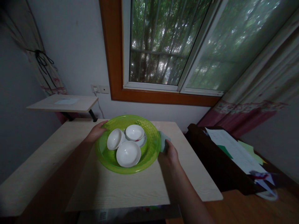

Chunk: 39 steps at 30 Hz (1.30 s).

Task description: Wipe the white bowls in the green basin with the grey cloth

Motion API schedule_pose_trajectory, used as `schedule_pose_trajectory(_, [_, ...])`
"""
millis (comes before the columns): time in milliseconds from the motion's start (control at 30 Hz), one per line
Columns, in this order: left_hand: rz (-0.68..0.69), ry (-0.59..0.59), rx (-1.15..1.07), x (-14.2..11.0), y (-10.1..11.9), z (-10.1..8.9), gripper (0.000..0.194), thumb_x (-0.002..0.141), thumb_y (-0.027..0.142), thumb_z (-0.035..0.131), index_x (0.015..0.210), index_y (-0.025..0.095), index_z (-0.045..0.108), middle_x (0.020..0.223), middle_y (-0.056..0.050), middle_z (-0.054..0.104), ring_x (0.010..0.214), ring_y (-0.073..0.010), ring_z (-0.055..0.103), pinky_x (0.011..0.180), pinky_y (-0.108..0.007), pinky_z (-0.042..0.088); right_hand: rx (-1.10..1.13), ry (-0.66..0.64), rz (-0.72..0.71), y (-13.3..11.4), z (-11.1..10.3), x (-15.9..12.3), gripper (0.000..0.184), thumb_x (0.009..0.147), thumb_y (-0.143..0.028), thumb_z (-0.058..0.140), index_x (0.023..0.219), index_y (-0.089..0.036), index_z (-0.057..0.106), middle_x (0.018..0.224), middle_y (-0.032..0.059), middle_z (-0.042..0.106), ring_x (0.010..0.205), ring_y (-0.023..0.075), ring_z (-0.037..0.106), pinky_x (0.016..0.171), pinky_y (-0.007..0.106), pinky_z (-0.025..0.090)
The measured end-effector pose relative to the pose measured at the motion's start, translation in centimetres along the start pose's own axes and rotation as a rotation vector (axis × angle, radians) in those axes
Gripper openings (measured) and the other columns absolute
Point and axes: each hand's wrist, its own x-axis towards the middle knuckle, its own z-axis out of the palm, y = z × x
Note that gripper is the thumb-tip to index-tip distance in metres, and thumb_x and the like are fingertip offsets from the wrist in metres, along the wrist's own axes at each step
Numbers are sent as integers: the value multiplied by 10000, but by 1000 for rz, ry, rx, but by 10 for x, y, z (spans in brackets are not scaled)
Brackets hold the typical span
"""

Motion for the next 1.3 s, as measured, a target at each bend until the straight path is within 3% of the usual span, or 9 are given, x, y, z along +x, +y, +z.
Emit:
schedule_pose_trajectory(167, [0, -14, -15, 3, -4, 1, 634, 814, 111, 625, 1439, 215, 622, 1214, -80, 770, 967, -206, 741, 833, -290, 586, -284, 122, -416, -19, -1, 0, 201, 884, -371, 695, 1031, -265, 780, 1134, -12, 800, 1248, 245, 672, 1125, 407, 508])
schedule_pose_trajectory(267, [10, -17, -23, 3, -5, 1, 655, 795, 87, 606, 1438, 213, 622, 1277, -94, 748, 994, -206, 739, 839, -288, 587, -465, -23, -455, -28, 9, -12, 234, 861, -385, 768, 1054, -255, 798, 1178, 16, 790, 1347, 290, 598, 1192, 480, 426])
schedule_pose_trajectory(367, [11, -15, -22, 3, -4, 1, 656, 791, 84, 603, 1434, 209, 624, 1308, -103, 735, 1006, -211, 737, 842, -293, 587, -617, -188, -438, -31, 23, -23, 231, 885, -403, 773, 1054, -252, 815, 1348, 50, 718, 1444, 312, 501, 1291, 513, 242])
schedule_pose_trajectory(467, [11, -15, -27, 3, -4, 1, 655, 788, 82, 604, 1432, 199, 622, 1313, -102, 732, 997, -209, 738, 835, -290, 588, -778, -228, -491, -33, 31, -20, 221, 912, -444, 736, 1016, -273, 830, 1538, 20, 568, 1510, 315, 410, 1321, 497, 129])
schedule_pose_trajectory(633, [2, -26, -71, 4, -6, 0, 635, 780, 90, 630, 1403, 212, 649, 1266, -85, 753, 934, -196, 745, 793, -276, 593, -1135, -284, -504, -43, 41, 14, 205, 864, -327, 752, 1045, -279, 834, 1621, 5, 459, 1460, 344, 481, 1298, 494, 236])
schedule_pose_trajectory(767, [-3, -34, -112, 6, -10, 0, 642, 777, 91, 632, 1407, 212, 646, 1220, -84, 769, 919, -200, 744, 804, -297, 599, -1693, -325, -549, -51, 63, 42, 395, 914, -175, 602, 1279, -195, 753, 1671, 80, 371, 1438, 309, 519, 1244, 426, 350])
schedule_pose_trajectory(867, [0, -33, -153, 8, -14, 0, 650, 781, 88, 633, 1419, 209, 636, 1208, -87, 772, 924, -200, 743, 830, -309, 598, -1928, -355, -611, -53, 83, 63, 475, 920, -112, 550, 1365, -197, 691, 1665, 97, 389, 1430, 287, 531, 1206, 395, 399])
schedule_pose_trajectory(1067, [-18, -24, -127, 6, -11, -1, 676, 787, 72, 626, 1451, 198, 612, 1177, -95, 781, 920, -203, 745, 857, -320, 594, -2099, -490, -673, -45, 125, 99, 521, 918, -102, 561, 1419, -237, 601, 1658, 101, 411, 1344, 268, 592, 1110, 351, 462])
schedule_pose_trajectory(1300, [13, -12, -142, -3, -2, 1, 654, 788, 69, 612, 1429, 194, 632, 1144, -84, 789, 920, -210, 748, 890, -338, 595, -2163, -440, -694, -35, 150, 99, 464, 988, -171, 507, 1448, -234, 514, 1455, 142, 599, 1143, 245, 671, 965, 318, 496])
